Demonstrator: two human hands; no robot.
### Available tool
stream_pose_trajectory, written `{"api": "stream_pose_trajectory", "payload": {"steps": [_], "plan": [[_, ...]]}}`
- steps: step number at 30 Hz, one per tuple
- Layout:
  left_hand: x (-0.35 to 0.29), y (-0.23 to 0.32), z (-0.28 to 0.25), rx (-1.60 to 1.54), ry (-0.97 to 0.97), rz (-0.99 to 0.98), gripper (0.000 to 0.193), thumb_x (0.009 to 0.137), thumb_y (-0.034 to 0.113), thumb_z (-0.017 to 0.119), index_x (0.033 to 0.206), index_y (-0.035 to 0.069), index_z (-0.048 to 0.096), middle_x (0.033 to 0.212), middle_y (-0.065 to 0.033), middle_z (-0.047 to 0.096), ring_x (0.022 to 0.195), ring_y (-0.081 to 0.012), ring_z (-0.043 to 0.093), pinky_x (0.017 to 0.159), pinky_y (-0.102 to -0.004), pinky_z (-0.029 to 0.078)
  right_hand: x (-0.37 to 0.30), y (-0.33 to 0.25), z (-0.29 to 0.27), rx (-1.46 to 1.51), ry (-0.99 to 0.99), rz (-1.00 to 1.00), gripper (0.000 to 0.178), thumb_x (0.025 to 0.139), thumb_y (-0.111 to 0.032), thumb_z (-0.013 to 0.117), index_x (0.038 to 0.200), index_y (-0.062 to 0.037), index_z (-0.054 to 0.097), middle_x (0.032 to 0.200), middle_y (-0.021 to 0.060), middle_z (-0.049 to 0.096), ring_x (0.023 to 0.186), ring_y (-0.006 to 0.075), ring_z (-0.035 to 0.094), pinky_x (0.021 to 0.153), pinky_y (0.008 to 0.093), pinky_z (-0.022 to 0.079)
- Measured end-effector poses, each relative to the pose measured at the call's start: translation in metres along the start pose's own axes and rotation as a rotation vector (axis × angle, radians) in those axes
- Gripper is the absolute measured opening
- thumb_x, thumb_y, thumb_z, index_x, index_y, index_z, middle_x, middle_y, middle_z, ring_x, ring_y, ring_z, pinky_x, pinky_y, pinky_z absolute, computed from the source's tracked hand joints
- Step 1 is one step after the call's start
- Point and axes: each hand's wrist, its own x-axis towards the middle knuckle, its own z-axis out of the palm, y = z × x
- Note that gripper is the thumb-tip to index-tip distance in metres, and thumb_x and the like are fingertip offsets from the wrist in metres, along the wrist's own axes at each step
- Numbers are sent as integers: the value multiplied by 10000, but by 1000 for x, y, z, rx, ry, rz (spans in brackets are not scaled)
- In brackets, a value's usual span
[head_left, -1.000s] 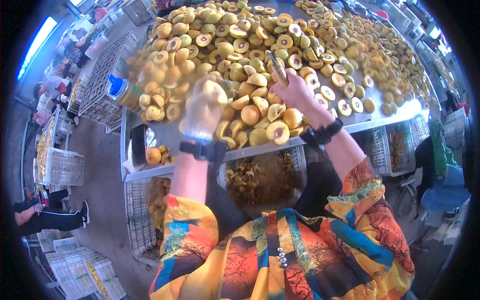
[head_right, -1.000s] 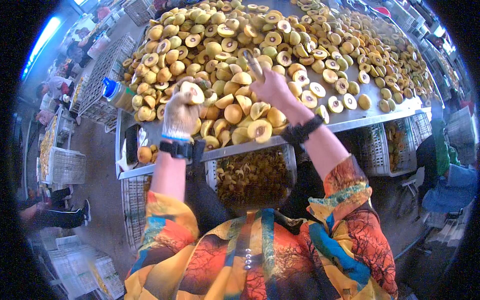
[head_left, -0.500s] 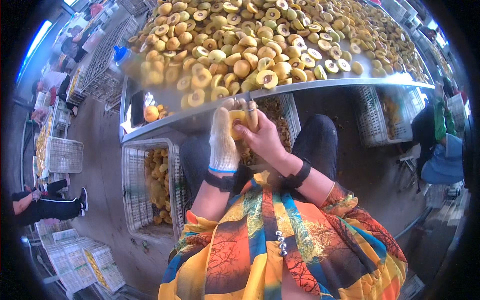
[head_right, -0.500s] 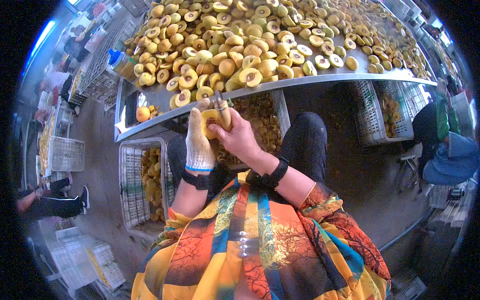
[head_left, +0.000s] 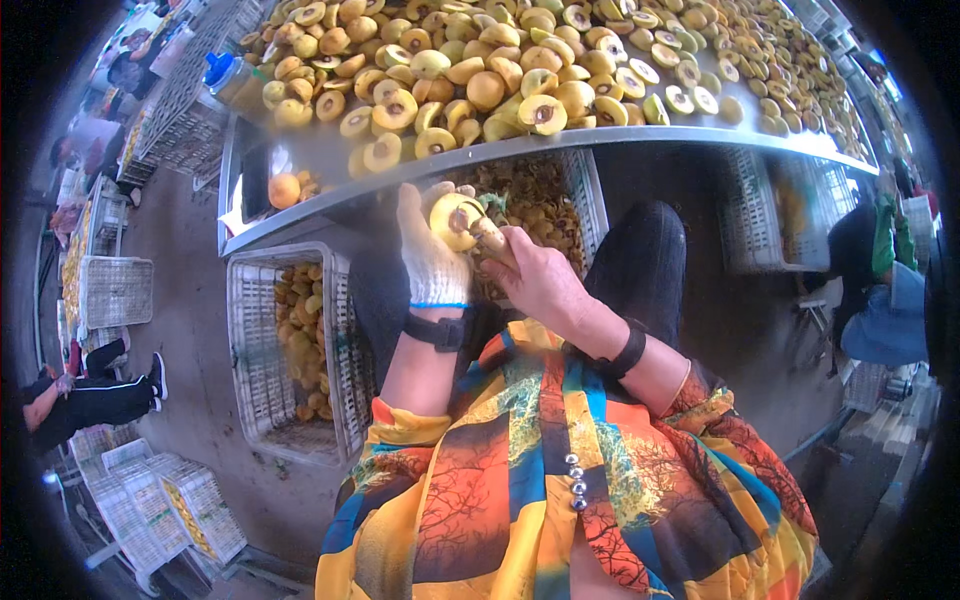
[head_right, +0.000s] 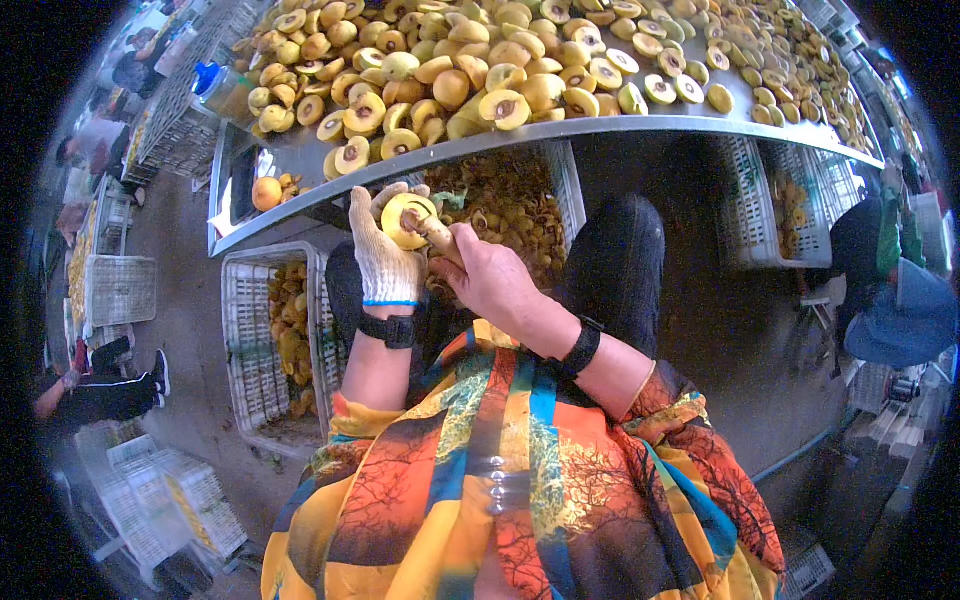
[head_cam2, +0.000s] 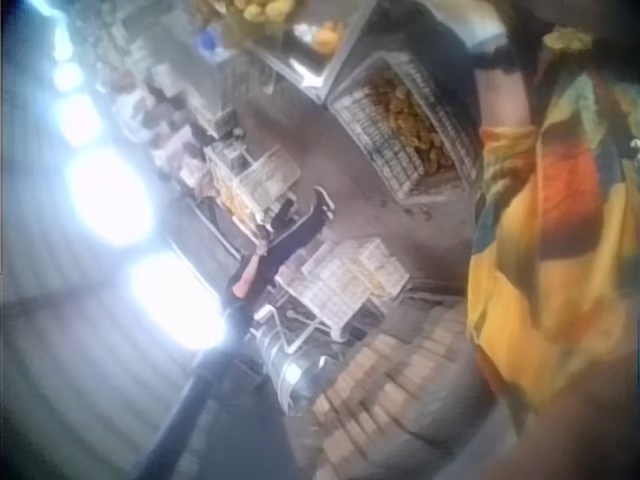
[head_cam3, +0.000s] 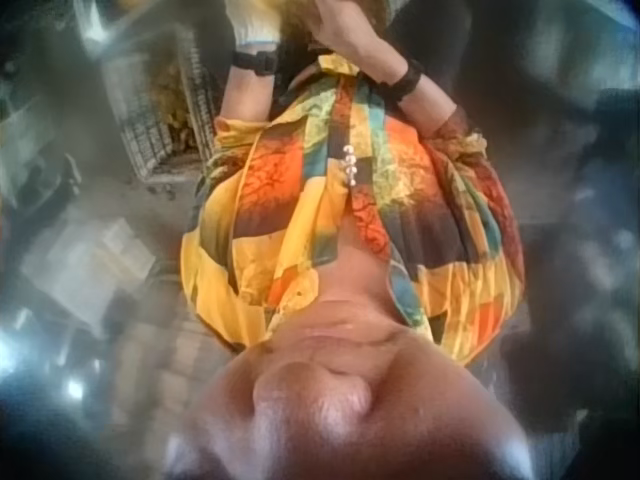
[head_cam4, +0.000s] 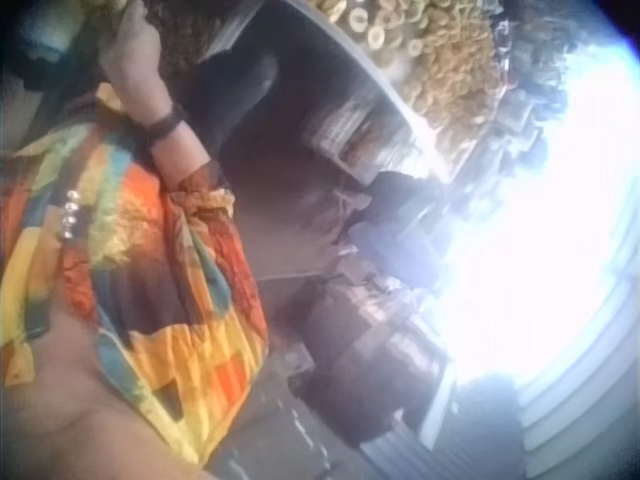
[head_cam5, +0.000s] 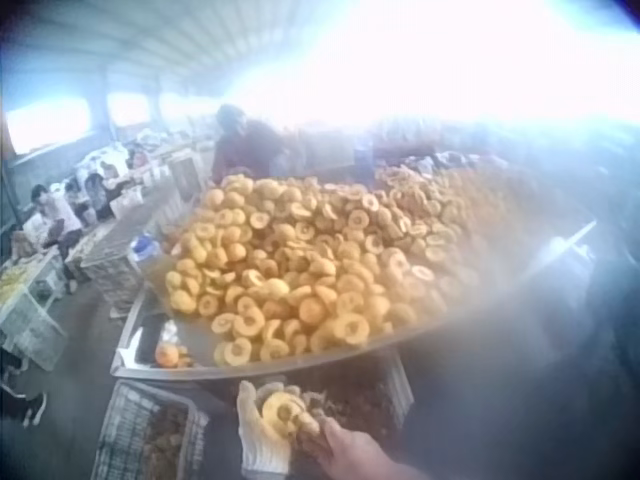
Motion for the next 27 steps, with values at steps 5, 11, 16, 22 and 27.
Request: {"api": "stream_pose_trajectory", "payload": {"steps": [5, 11, 16, 22, 27], "plan": [[2, -8, 3, 51, -17, 35, 401, 887, 447, 476, 940, 53, 534, 908, -172, 606, 727, -277, 583, 589, -382, 509, 1, 4, 2, -26, -78, 71, 312, 843, -234, 594, 949, 1, 418, 698, 250, 578, 686, 436, 570, 563, 476, 447], [0, -7, 10, 106, -46, 67, 412, 896, 444, 469, 955, 39, 524, 911, -156, 607, 677, -260, 588, 546, -355, 515, 2, 2, 6, 7, -49, 84, 297, 853, -206, 574, 931, 5, 380, 686, 261, 567, 692, 447, 562, 567, 485, 435], [-3, -11, 15, 276, -18, 195, 452, 898, 463, 460, 881, 23, 561, 822, -136, 627, 656, -218, 600, 571, -306, 508, -2, -1, 9, 68, -117, 137, 273, 837, -150, 553, 925, 29, 367, 678, 278, 555, 703, 455, 555, 586, 493, 436], [10, 5, 8, 506, -112, -44, 532, 890, 499, 452, 789, -1, 602, 735, -147, 641, 653, -209, 621, 612, -285, 501, -2, 2, 8, 52, -237, 126, 264, 778, -104, 559, 906, 58, 394, 707, 286, 572, 720, 451, 576, 624, 495, 462], [17, 12, 0, 357, -200, -172, 531, 862, 540, 471, 873, 25, 598, 818, -151, 643, 699, -231, 623, 623, -306, 511, 6, -3, 4, 142, -285, 188, 257, 774, -117, 554, 905, 61, 423, 733, 298, 571, 759, 457, 573, 654, 476, 464]]}}
